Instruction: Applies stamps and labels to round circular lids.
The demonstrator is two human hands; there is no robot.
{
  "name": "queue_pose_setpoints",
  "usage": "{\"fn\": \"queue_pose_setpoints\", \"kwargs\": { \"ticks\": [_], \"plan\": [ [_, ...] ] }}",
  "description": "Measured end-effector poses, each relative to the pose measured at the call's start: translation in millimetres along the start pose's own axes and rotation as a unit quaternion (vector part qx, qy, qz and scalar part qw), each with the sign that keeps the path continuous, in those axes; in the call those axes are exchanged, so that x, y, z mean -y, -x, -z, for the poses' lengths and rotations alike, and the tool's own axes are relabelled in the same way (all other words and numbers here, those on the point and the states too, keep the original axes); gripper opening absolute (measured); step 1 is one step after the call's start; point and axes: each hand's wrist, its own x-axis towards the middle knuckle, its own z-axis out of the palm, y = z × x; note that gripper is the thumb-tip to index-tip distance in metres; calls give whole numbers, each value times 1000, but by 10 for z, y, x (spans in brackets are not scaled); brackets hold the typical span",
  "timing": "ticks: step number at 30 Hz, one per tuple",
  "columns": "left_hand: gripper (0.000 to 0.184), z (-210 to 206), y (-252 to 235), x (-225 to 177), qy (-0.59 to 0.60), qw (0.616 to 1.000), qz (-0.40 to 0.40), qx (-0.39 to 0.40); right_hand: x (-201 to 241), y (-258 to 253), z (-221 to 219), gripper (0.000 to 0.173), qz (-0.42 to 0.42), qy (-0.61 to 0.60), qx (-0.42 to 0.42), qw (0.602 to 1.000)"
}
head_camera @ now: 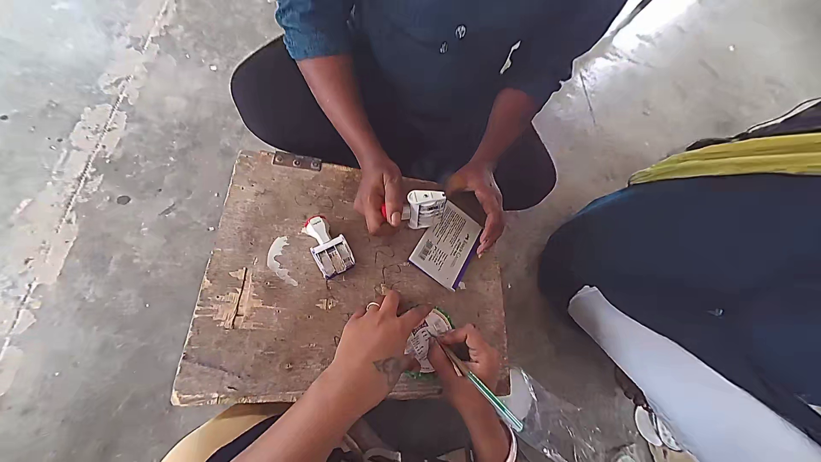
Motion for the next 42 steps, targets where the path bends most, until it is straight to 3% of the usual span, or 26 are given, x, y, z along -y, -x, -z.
{"fn": "queue_pose_setpoints", "kwargs": {
  "ticks": [42],
  "plan": [
    [73, -25, 3, 13, -1, 1000, -10, -19, -52, -5, -10, 7, 16, -9, -8, 1000]
  ]
}}
